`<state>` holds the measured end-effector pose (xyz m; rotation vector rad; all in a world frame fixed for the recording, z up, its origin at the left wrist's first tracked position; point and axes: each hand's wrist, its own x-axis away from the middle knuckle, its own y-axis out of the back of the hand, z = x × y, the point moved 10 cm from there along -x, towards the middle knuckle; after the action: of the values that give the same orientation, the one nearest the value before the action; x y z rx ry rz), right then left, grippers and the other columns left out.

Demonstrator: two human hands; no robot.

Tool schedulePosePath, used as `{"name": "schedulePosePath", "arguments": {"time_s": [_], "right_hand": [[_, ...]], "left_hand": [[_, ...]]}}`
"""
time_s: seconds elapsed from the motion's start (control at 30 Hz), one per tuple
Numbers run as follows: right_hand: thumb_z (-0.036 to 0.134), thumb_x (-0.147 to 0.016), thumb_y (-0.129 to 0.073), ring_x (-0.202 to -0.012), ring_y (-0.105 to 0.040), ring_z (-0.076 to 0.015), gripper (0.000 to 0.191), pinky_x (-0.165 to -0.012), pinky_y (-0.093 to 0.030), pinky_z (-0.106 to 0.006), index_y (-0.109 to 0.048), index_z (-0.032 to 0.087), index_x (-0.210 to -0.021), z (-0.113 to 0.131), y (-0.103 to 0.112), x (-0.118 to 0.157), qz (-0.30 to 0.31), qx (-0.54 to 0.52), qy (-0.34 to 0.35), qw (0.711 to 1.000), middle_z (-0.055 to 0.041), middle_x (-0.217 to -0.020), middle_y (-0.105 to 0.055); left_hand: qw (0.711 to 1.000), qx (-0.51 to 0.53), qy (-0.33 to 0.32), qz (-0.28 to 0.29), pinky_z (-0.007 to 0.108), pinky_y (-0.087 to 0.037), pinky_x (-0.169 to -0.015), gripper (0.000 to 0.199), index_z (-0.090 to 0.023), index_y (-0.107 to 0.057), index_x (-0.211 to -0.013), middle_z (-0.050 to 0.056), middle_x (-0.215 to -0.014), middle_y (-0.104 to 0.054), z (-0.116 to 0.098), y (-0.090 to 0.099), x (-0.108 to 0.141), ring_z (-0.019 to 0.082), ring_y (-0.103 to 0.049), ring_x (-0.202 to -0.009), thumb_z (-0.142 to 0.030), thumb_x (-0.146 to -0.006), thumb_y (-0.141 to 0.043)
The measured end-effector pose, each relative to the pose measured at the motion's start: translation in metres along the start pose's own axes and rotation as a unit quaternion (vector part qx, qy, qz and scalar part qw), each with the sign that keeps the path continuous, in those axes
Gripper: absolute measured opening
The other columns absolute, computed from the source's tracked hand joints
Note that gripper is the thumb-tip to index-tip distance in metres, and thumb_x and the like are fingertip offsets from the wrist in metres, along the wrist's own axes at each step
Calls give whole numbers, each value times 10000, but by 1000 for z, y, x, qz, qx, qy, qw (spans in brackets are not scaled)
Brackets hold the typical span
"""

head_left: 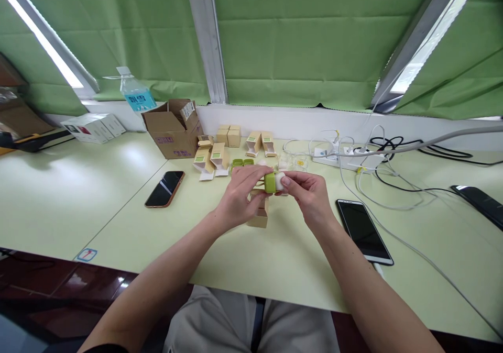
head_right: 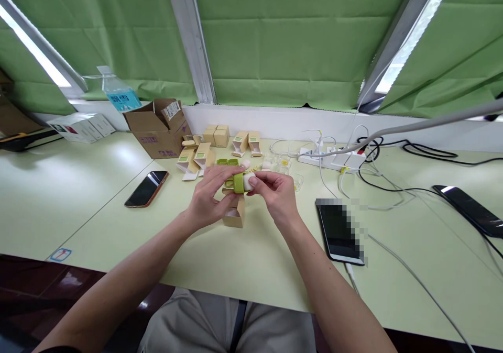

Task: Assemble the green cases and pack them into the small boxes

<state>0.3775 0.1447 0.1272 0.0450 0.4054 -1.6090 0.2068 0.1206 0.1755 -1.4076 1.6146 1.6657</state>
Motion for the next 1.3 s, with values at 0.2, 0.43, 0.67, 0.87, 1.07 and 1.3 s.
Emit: {"name": "schedulePosePath", "arguments": {"time_s": [0.2, 0.43, 0.67, 0.87, 1.07, 1.3], "right_hand": [[565, -719, -999, -710, -745, -198, 431, -718, -659, -376, -888, 210, -937, 1, -2, 3, -19, 18, 20, 999, -47, -858, -841], [574, -763, -958, -720, -720, -196, 399, -720, -639, -368, -889, 229, -951, 1, -4, 7, -40, 15, 34, 999, -45, -847, -835], [598, -755, -956, -793, -754, -221, 407, -766, -656, -388, -890, 248, -952, 4, -6, 10, -55, 17, 50, 997, -43, -884, -842], [575, -755, -966, -806, -753, -219, 379, -771, -651, -378, -902, 260, -957, 5, -6, 9, -52, 12, 60, 997, -42, -880, -842], [579, -757, -966, -792, -758, -211, 400, -748, -653, -367, -900, 241, -961, 5, -5, 9, -53, 11, 69, 996, -47, -889, -849], [588, -762, -964, -795, -768, -210, 423, -757, -667, -369, -877, 230, -971, 8, -8, 10, -44, 12, 66, 997, -50, -910, -849]], "left_hand": [[1000, -2, 2, -21, 471, -563, -1032, 504, -252, -679, -1405, 101, -1294, -816, -1, 0, 1, 297, -761, -1220, -108, -923, -654], [999, -1, -3, -40, 469, -579, -990, 449, -252, -687, -1405, 101, -1295, -830, -3, 2, 2, 288, -781, -1158, -163, -964, -681], [996, -12, -33, -76, 459, -601, -946, 539, -267, -674, -1453, 83, -1245, -845, -10, 8, 4, 278, -786, -1092, -109, -937, -682], [993, -28, -54, -100, 421, -578, -885, 654, -266, -647, -1515, 62, -1123, -851, -16, 10, 5, 250, -759, -973, -47, -900, -660], [990, -53, -74, -108, 403, -567, -881, 629, -221, -638, -1522, 66, -1049, -850, -20, 8, 7, 250, -755, -976, -46, -918, -637], [993, -43, -57, -95, 436, -580, -943, 620, -219, -605, -1551, 101, -1172, -844, -18, 7, 7, 271, -746, -1061, -80, -948, -617]]}}
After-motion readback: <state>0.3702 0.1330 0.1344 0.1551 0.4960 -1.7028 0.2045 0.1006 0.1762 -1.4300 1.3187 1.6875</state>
